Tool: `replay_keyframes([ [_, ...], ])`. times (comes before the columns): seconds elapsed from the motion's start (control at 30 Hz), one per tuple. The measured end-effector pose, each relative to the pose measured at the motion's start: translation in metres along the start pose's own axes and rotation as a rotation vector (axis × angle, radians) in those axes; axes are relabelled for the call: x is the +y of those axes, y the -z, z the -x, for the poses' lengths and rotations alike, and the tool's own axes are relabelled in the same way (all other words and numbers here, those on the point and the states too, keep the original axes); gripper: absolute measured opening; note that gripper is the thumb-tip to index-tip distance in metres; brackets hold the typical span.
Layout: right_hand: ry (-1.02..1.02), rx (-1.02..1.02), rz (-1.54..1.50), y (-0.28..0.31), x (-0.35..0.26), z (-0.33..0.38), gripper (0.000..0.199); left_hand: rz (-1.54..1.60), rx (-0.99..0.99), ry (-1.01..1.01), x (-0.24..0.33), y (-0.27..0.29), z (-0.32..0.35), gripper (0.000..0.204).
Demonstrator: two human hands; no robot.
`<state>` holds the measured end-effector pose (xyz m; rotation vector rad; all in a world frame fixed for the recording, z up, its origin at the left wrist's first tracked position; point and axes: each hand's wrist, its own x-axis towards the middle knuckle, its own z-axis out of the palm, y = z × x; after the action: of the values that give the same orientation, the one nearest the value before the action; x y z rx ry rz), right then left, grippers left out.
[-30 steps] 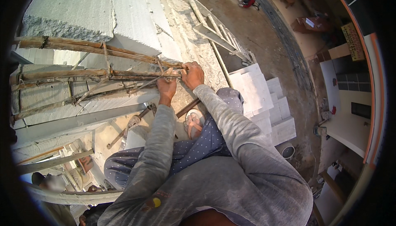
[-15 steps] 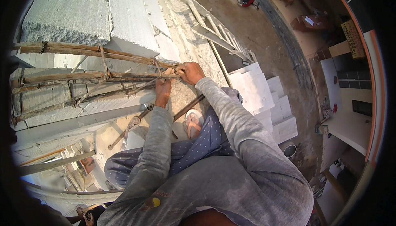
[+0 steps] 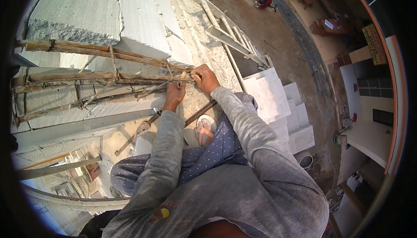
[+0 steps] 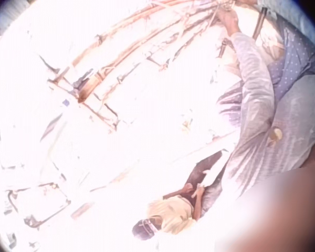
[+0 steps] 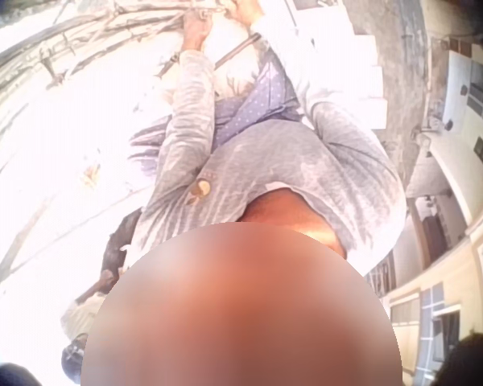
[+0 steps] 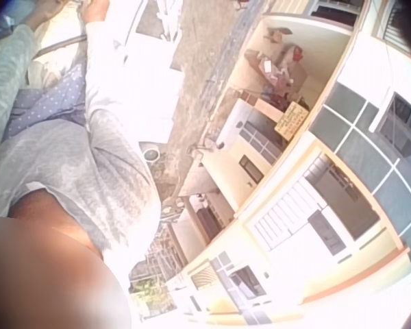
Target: The person secures a metal scaffolding frame to a concrete block wall using wire ties. They wrap and twist wire around the frame and wall anchors, then adjust the frame's position with a coworker.
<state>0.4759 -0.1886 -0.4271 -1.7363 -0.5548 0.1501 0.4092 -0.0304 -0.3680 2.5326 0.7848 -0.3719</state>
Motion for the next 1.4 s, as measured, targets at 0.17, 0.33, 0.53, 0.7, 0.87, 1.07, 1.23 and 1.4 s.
replay_keyframes([
  [0.17,-0.721,0.099,-0.594,-0.005,0.014,-0.017,0.025,0.074,-0.022,-0.032,0.018,0.005,0.008,0.041],
  [0.33,-0.826,0.049,-0.513,-0.011,0.018,-0.036,0.031,0.102,0.002,-0.132,0.009,-0.005,0.004,0.038],
  [0.53,-0.364,0.161,0.004,-0.013,0.016,-0.04,0.02,-0.583,-0.294,-0.325,-0.007,-0.022,-0.036,0.037],
  [0.7,-0.115,0.028,0.147,0.004,0.024,-0.028,0.024,-0.137,-0.309,-0.144,0.001,-0.013,-0.035,0.037],
  [0.87,-0.248,0.036,-0.03,-0.012,0.037,-0.027,0.025,0.6,-0.465,0.018,0.004,0.006,-0.027,0.039],
  [1.07,-0.267,0.025,-0.077,-0.025,0.038,-0.032,0.022,0.737,-0.35,0.027,-0.004,0.003,-0.029,0.034],
  [1.23,-0.394,0.023,0.099,-0.01,0.013,-0.03,0.022,0.721,-0.24,-0.001,-0.012,-0.015,-0.04,0.033],
  [1.4,-0.342,-0.007,0.125,-0.002,0.009,-0.032,0.023,0.756,-0.157,-0.254,-0.024,-0.043,-0.062,0.036],
])
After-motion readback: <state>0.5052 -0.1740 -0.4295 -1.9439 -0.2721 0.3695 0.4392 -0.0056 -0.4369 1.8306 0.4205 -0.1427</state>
